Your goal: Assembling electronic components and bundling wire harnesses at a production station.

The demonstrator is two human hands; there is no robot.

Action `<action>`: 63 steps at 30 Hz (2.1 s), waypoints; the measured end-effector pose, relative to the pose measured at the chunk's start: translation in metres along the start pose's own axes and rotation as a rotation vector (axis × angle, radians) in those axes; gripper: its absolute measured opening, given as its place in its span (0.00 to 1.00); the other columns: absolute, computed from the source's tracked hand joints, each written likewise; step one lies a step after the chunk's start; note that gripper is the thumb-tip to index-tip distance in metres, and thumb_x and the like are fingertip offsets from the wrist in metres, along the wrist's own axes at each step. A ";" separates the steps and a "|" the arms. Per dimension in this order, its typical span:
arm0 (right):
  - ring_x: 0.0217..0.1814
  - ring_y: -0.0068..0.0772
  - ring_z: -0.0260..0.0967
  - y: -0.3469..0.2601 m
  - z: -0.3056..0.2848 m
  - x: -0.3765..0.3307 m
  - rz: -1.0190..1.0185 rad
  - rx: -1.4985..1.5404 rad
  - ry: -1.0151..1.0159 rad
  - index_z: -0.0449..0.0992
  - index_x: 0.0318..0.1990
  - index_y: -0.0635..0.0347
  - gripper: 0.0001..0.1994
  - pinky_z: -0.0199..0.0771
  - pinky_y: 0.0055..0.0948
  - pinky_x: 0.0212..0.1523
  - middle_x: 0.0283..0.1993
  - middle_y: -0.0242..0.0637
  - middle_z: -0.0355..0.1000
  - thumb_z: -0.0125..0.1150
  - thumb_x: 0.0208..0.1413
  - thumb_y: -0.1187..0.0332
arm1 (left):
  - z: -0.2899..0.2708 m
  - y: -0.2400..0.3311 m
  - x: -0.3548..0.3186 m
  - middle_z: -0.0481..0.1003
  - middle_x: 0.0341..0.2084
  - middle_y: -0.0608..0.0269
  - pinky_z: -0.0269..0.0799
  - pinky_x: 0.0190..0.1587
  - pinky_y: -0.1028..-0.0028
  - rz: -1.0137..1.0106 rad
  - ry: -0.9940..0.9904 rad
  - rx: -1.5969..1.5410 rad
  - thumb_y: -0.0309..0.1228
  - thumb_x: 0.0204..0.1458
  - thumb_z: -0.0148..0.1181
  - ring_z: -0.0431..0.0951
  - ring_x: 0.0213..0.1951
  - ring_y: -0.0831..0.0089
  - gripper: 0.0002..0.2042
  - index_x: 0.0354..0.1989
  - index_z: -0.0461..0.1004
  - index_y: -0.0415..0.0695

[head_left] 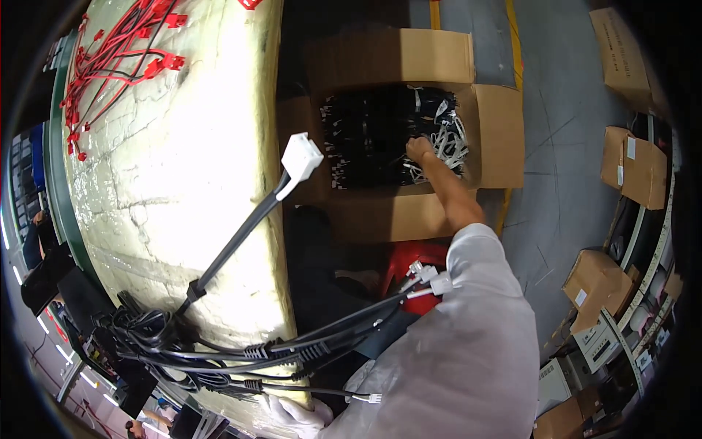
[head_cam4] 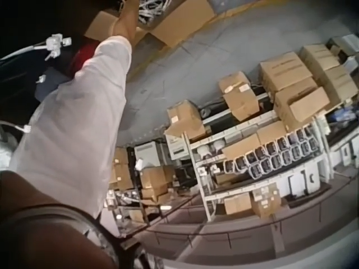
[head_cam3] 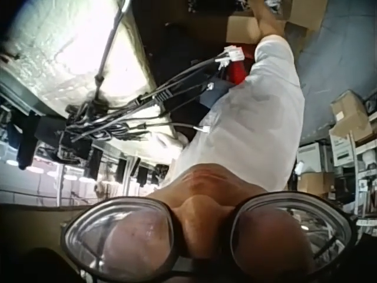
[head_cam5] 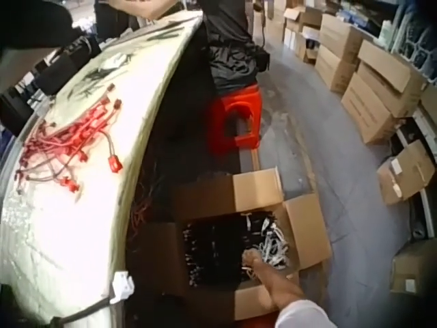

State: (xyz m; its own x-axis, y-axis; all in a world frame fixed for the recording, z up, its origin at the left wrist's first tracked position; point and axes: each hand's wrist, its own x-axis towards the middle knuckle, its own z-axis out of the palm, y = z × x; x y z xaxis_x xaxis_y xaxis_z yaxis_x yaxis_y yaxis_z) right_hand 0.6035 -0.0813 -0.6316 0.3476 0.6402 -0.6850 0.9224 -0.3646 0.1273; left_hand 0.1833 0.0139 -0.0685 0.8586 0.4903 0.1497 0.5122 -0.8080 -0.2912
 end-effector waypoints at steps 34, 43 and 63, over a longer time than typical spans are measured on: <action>0.47 0.59 0.72 -0.040 -0.013 -0.097 0.525 0.771 0.557 0.71 0.38 0.67 0.08 0.74 0.49 0.44 0.43 0.58 0.72 0.51 0.53 0.73 | -0.007 0.005 0.009 0.60 0.58 0.35 0.61 0.58 0.42 -0.033 -0.202 0.051 0.19 0.49 0.48 0.64 0.58 0.37 0.29 0.63 0.52 0.31; 0.57 0.55 0.66 -0.034 -0.013 -0.002 1.083 1.291 0.116 0.68 0.49 0.72 0.24 0.65 0.45 0.58 0.54 0.57 0.68 0.58 0.51 0.61 | -0.002 0.004 0.015 0.60 0.58 0.34 0.61 0.58 0.41 0.029 -0.209 0.054 0.20 0.51 0.46 0.64 0.58 0.36 0.28 0.63 0.52 0.30; 0.38 0.37 0.65 0.012 -0.010 -0.029 1.000 2.449 0.016 0.71 0.46 0.57 0.16 0.71 0.45 0.41 0.41 0.38 0.68 0.59 0.52 0.61 | -0.012 -0.005 0.023 0.58 0.59 0.32 0.60 0.58 0.38 0.136 -0.150 -0.129 0.24 0.56 0.41 0.62 0.59 0.32 0.25 0.63 0.50 0.31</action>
State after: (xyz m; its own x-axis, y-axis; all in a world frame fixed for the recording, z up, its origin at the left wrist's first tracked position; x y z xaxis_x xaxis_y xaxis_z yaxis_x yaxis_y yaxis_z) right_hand 0.6064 -0.0975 -0.6030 0.3203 -0.0438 -0.9463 -0.9447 -0.0893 -0.3156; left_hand 0.2010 0.0253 -0.0526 0.9119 0.4096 -0.0277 0.3990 -0.9001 -0.1749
